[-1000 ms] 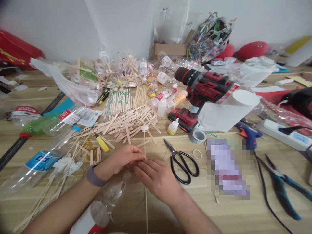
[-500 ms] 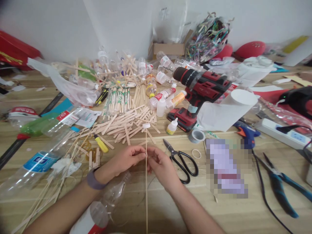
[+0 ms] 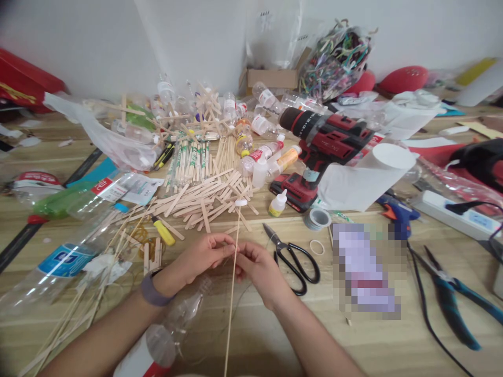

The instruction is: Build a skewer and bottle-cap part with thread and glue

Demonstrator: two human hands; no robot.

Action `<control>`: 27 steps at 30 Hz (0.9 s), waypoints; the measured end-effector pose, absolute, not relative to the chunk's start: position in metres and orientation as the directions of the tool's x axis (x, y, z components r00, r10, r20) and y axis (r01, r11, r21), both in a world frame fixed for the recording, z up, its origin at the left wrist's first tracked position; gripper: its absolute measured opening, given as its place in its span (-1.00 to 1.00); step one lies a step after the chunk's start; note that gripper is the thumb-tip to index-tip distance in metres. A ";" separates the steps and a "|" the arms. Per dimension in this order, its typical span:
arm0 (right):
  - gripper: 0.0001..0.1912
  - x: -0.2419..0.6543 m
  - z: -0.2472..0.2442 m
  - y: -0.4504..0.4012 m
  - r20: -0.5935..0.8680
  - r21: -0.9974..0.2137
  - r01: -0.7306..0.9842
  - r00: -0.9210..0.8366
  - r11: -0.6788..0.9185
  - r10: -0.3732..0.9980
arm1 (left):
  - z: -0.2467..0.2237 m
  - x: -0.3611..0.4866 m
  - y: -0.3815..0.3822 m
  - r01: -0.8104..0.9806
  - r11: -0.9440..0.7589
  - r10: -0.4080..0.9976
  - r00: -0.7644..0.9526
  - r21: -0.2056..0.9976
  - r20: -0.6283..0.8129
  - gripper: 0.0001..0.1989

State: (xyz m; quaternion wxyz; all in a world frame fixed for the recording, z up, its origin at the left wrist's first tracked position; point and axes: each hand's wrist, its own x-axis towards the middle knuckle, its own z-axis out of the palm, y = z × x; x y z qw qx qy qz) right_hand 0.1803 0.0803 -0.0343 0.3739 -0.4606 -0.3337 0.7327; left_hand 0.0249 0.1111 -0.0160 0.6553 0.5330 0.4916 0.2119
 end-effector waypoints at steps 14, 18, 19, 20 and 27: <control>-0.59 0.183 -0.025 0.080 -0.512 -0.822 -0.126 -0.265 -0.556 0.817 | -0.012 0.026 0.109 0.199 0.360 0.799 0.439 0.912 -0.411 -0.75; -0.68 0.184 -0.028 0.080 -0.501 -0.856 -0.024 -0.212 -0.517 0.839 | -0.010 0.026 0.109 0.184 0.388 0.786 0.446 0.903 -0.428 -0.71; -0.70 0.184 -0.029 0.080 -0.500 -0.860 -0.001 -0.206 -0.511 0.842 | -0.010 0.026 0.109 0.185 0.390 0.784 0.447 0.902 -0.430 -0.69; -0.73 0.185 -0.029 0.080 -0.499 -0.863 0.021 -0.201 -0.505 0.843 | -0.011 0.026 0.109 0.183 0.392 0.782 0.451 0.902 -0.431 -0.68; -0.82 0.186 -0.033 0.079 -0.495 -0.869 0.128 -0.173 -0.479 0.852 | -0.014 0.025 0.109 0.157 0.421 0.760 0.477 0.893 -0.442 -0.63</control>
